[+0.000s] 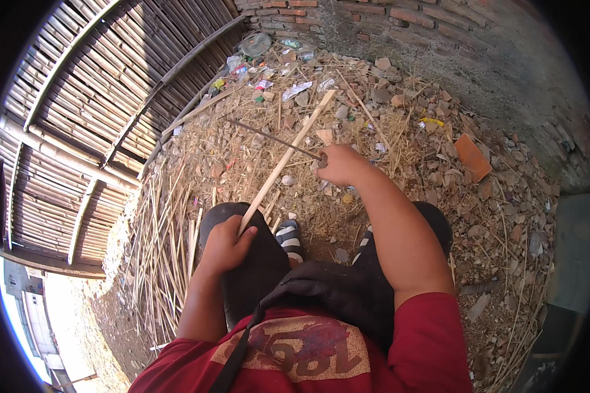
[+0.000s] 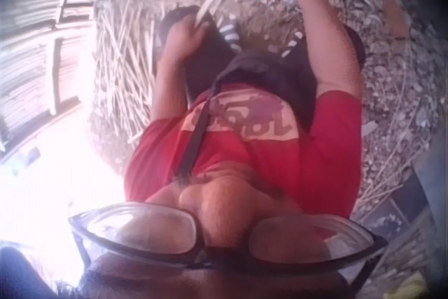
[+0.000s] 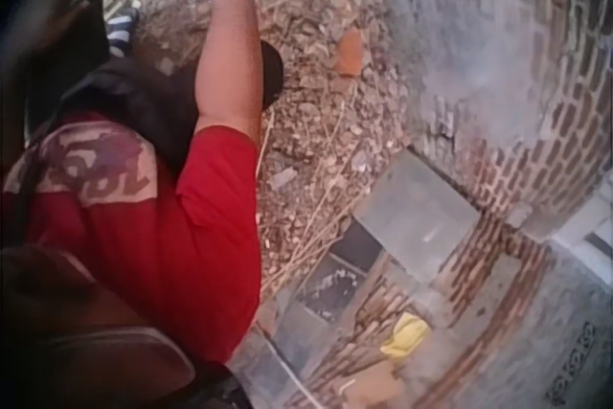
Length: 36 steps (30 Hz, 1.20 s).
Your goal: The person holds a thin strip of bamboo and shaves the bark off using a machete, repeating the scraping motion along the length of the wood while seated outdoors.
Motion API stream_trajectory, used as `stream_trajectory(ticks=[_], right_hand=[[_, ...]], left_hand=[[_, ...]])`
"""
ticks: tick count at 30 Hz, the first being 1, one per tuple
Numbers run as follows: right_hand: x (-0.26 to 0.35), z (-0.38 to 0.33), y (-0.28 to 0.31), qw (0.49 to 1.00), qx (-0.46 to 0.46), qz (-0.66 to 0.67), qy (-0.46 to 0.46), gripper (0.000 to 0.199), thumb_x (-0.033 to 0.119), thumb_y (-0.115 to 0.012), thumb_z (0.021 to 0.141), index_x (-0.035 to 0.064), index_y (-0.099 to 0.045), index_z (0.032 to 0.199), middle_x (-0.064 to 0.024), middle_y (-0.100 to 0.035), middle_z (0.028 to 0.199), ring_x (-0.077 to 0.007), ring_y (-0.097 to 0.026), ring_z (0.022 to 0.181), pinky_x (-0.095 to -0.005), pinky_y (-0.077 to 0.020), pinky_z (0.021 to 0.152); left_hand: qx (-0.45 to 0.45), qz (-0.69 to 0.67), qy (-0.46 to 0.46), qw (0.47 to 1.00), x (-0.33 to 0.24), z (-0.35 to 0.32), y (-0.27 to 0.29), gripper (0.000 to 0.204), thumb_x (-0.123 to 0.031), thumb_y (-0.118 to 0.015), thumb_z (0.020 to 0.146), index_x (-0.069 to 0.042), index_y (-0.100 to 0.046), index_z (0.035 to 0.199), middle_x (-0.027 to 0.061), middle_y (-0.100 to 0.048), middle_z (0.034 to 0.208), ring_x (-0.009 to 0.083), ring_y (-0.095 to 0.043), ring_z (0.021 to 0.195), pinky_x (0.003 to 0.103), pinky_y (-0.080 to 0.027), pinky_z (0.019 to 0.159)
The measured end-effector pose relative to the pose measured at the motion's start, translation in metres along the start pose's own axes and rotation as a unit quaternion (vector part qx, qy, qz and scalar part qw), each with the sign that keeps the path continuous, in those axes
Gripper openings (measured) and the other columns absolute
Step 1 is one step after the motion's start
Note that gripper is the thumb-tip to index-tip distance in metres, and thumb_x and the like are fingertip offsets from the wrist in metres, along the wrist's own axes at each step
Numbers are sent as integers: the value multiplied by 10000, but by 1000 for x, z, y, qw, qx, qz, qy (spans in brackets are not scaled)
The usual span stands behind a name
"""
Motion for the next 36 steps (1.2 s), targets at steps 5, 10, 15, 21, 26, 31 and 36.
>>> stream_trajectory(ticks=[5, 10, 15, 21, 26, 31, 36], right_hand=[[28, -14, -10, 992, 68, -79, 70, 277, 284, -750, 800, 43, -709, 929, -179, -715, 894, -374, -702, 861, -474, -552, 772], [-38, 2, 17, 993, -66, 88, -49, 296, 264, -738, 778, 39, -729, 970, -167, -727, 917, -343, -714, 863, -451, -563, 799], [44, -14, -6, 993, 24, -70, 89, 295, 225, -707, 779, 55, -743, 1017, -182, -719, 899, -350, -709, 857, -457, -562, 807], [-31, 7, 13, 998, -3, 53, -25, 312, 194, -674, 780, 66, -742, 1057, -187, -728, 941, -363, -704, 866, -449, -560, 804], [17, -8, 1, 999, 1, 35, 22, 387, 197, -677, 777, 59, -729, 1136, -208, -728, 1006, -377, -700, 911, -437, -559, 817], [13, -10, -7, 988, 97, -112, 43, 510, 237, -688, 783, 61, -700, 1262, -221, -726, 1055, -384, -696, 975, -426, -559, 864], [-50, 10, 14, 994, -17, 58, -87, 610, 272, -697, 777, 73, -656, 1352, -209, -731, 1094, -368, -702, 1008, -440, -558, 897]], left_hand=[[-1, -2, -24, 1000, 0, -3, -6, 290, -280, -659, 971, -18, -570, 886, 257, -648, 791, 488, -636, 812, 570, -475, 716], [-22, -5, -37, 999, -5, -2, -2, 284, -265, -661, 972, -16, -562, 880, 256, -630, 775, 491, -622, 788, 561, -461, 688], [-42, -43, -14, 998, 3, -6, 3, 278, -250, -662, 975, -12, -559, 875, 246, -608, 742, 490, -607, 762, 535, -444, 656], [-25, -27, -21, 999, -2, 0, 1, 293, -262, -659, 976, -14, -549, 866, 252, -635, 774, 495, -624, 782, 574, -460, 690], [-30, -30, -5, 999, 1, -2, 3, 308, -281, -656, 976, -13, -553, 866, 259, -640, 784, 499, -625, 789, 575, -466, 696], [8, 1, -37, 999, -4, -2, -5, 305, -292, -653, 976, -15, -567, 881, 262, -650, 798, 494, -634, 811, 573, -474, 715], [1, -5, -24, 1000, -2, 2, -2, 302, -298, -654, 974, -18, -580, 891, 259, -653, 806, 489, -637, 828, 569, -478, 730]])
Point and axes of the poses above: each hand's wrist, its own z-axis towards the middle knuckle, its own y-axis out of the back of the hand, x = y × z, the point moved 9 cm from there along z, towards the middle knuckle
